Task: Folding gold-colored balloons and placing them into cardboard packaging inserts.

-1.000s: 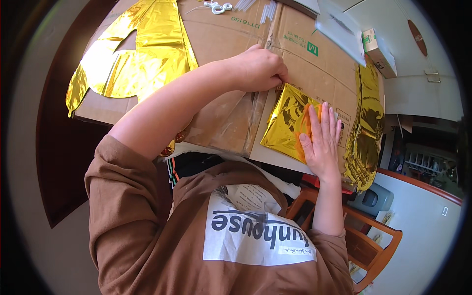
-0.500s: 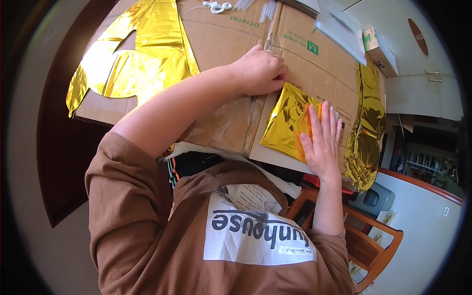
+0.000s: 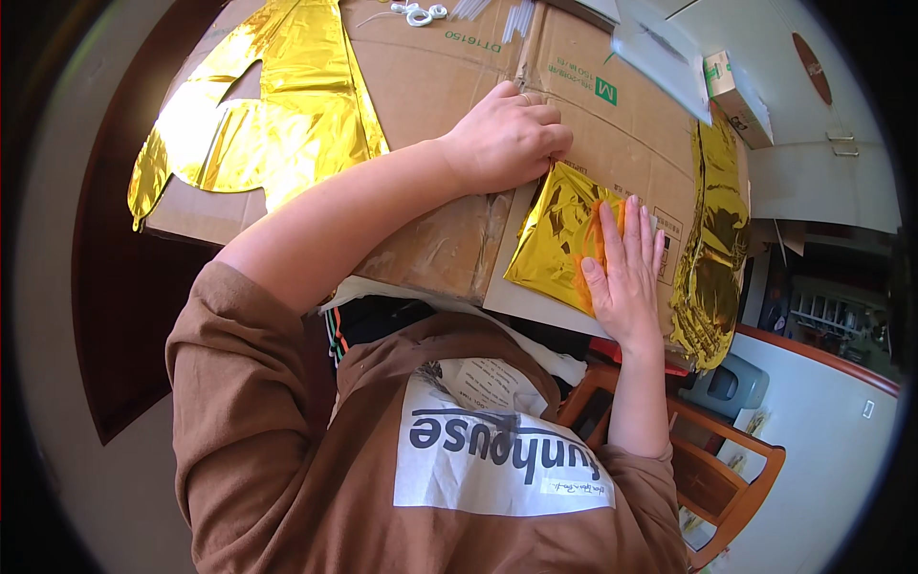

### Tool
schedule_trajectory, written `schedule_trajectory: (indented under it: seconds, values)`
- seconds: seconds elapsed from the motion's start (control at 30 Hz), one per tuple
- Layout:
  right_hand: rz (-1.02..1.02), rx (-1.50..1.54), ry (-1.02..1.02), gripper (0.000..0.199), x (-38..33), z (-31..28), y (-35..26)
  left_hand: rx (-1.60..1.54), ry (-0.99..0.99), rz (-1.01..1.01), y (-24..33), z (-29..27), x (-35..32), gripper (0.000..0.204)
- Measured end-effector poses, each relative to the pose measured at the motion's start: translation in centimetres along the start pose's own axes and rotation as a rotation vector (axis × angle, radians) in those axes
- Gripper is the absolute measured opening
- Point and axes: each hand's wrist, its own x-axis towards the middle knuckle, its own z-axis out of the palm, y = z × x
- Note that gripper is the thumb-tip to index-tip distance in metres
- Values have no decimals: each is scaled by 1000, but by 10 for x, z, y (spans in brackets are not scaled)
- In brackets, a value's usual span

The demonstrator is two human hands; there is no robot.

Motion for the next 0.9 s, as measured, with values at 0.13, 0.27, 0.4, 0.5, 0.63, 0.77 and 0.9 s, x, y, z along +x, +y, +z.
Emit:
schedule_trajectory:
  seconds: [0.13,0.27,0.4,0.5,0.63,0.77,0.9]
  values:
    - [1,4,-11,67,0,-1,1,90,-20,102,-5,-3,3,18]
    - [2,3,-5,67,0,0,2,168,44,138,0,-7,4,11]
    - [6,5,-1,67,0,0,0,154,52,357,-4,-12,6,15]
    - [15,-1,-4,67,0,0,0,183,11,460,-7,-16,7,11]
    - [2,-1,7,67,0,1,1,195,-31,475,-10,-14,8,10]
    - [5,5,7,67,0,1,1,158,-104,502,-13,-18,11,10]
    - [4,-5,2,67,0,0,1,116,-218,508,-17,-23,15,13]
